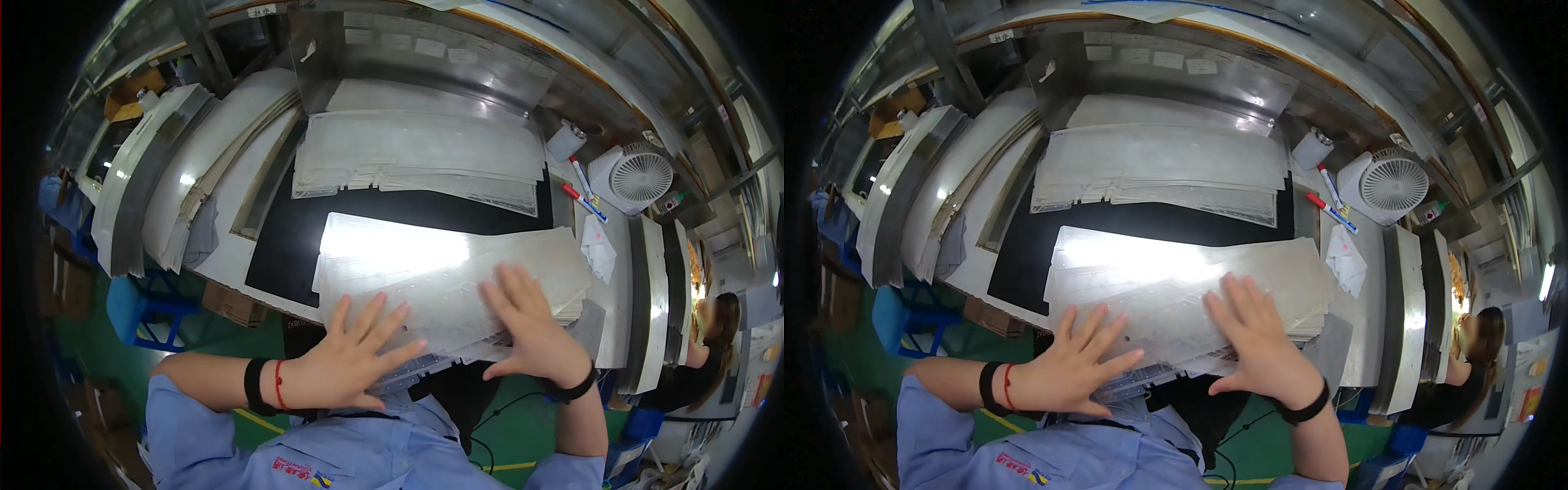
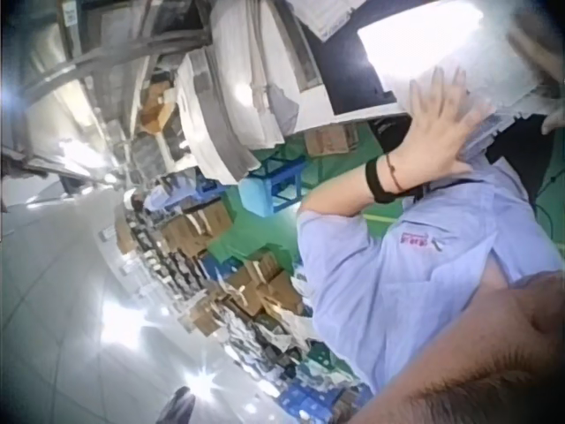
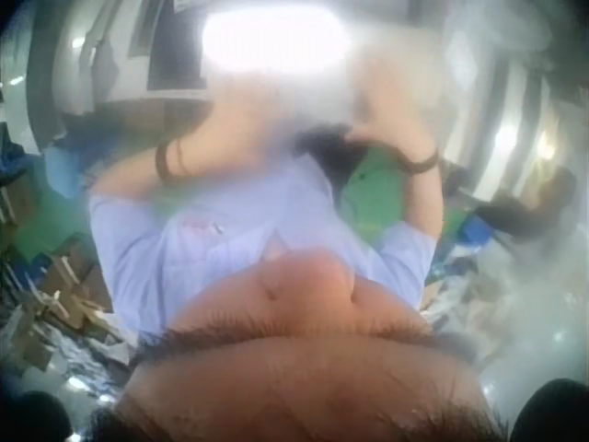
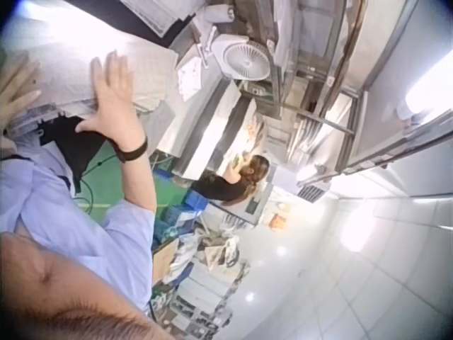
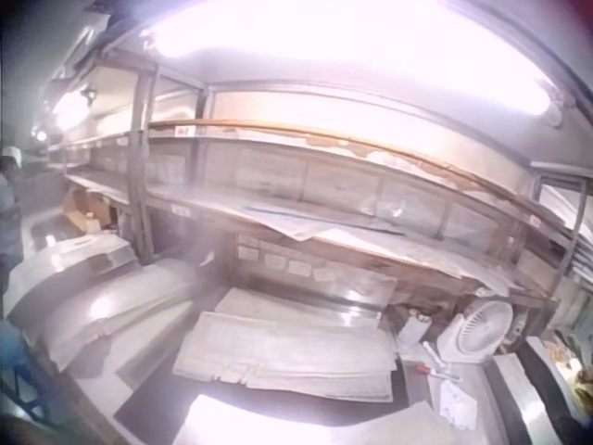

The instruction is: The recorder is inspecting, sorting, and stacking translucent plastic sheets, possibly keyboard membranes, at a factory workstation.

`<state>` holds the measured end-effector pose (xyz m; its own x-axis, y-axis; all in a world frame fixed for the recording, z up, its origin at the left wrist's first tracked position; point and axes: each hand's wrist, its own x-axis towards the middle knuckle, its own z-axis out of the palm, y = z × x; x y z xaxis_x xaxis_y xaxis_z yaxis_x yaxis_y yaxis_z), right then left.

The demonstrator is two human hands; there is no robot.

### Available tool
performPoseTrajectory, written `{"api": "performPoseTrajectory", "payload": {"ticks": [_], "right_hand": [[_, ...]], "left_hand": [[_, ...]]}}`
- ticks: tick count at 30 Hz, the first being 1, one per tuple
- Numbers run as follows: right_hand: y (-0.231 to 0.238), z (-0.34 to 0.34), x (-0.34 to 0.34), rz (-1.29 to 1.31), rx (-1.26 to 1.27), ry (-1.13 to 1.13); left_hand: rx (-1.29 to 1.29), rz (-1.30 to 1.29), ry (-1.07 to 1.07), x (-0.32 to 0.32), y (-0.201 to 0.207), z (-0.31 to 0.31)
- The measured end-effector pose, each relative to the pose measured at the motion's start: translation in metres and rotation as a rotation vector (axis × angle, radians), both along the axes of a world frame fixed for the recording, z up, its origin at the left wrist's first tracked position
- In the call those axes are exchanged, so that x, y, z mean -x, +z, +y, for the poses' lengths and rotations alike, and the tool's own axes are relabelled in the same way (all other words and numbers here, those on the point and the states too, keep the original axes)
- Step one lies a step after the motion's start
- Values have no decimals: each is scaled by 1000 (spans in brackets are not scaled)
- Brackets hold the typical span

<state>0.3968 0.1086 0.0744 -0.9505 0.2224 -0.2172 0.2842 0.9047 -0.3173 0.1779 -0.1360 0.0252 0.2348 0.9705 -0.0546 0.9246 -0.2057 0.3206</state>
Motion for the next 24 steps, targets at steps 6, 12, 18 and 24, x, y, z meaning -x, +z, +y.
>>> {"api": "performPoseTrajectory", "payload": {"ticks": [6, 12, 18, 24], "right_hand": [[-27, -5, 34, 148, -99, -40], [-33, -17, 49, 181, -173, -126], [-30, 5, 51, 203, -139, -85], [-26, 31, 63, 213, -149, -57]], "left_hand": [[-7, 59, 259, 31, 9, 7], [4, 33, 290, 44, 5, -3], [-124, -322, 401, 86, -11, 20], [-167, -226, 340, 83, -15, 35]]}}
